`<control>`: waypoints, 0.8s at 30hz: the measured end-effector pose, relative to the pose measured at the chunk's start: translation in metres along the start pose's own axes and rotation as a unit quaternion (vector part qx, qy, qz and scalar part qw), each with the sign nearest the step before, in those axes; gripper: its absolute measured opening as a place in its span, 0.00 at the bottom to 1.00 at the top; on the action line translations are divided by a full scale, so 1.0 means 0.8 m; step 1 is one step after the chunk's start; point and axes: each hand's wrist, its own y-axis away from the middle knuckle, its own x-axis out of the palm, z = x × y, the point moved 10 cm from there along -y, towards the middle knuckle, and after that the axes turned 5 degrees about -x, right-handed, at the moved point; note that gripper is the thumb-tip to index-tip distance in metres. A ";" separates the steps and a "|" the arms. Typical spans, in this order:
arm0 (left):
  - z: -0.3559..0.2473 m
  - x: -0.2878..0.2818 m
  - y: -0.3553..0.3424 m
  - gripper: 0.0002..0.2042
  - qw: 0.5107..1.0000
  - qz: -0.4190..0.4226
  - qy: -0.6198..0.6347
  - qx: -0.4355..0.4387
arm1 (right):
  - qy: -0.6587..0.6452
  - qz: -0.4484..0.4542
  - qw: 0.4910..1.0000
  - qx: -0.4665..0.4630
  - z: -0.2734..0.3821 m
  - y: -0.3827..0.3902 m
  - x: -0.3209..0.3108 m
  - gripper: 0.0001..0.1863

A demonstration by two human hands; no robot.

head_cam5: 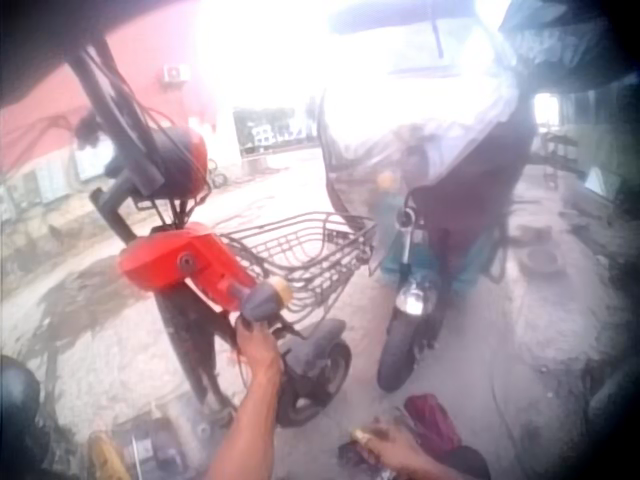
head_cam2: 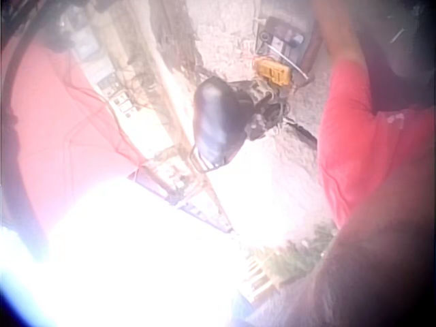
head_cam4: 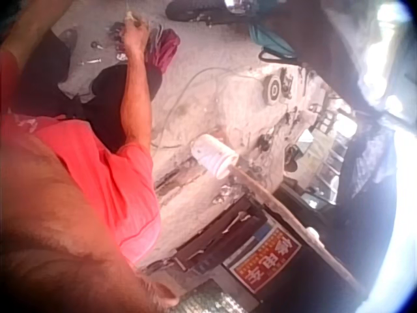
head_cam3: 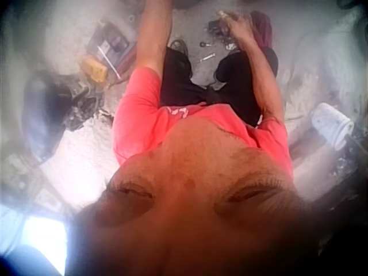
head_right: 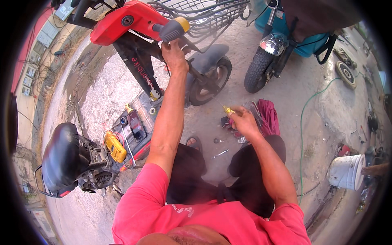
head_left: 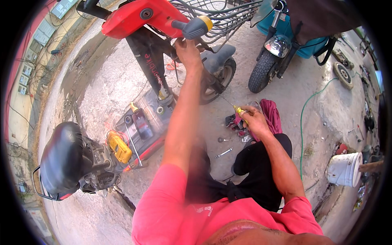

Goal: The person uses a screwdriver to tighten or loosen screws on the front frame of a red and black electric bicycle, then moves to the rear to work on the seat and back frame area.

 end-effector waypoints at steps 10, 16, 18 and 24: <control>0.002 0.002 0.003 0.24 1.000 -0.001 0.001 -0.014 | 0.039 -0.007 0.999 -0.005 -0.003 0.000 -0.006 0.20; -0.026 -0.009 0.036 0.27 0.992 0.023 -0.124 0.009 | 0.054 -0.013 0.998 0.001 -0.021 -0.016 -0.004 0.24; -0.050 -0.009 0.070 0.28 0.987 0.052 -0.155 -0.005 | 0.055 -0.016 0.998 0.005 -0.023 -0.018 -0.010 0.24; -0.154 -0.063 0.129 0.27 0.976 0.073 -0.202 0.022 | 0.037 -0.017 0.999 -0.012 -0.022 -0.014 0.001 0.23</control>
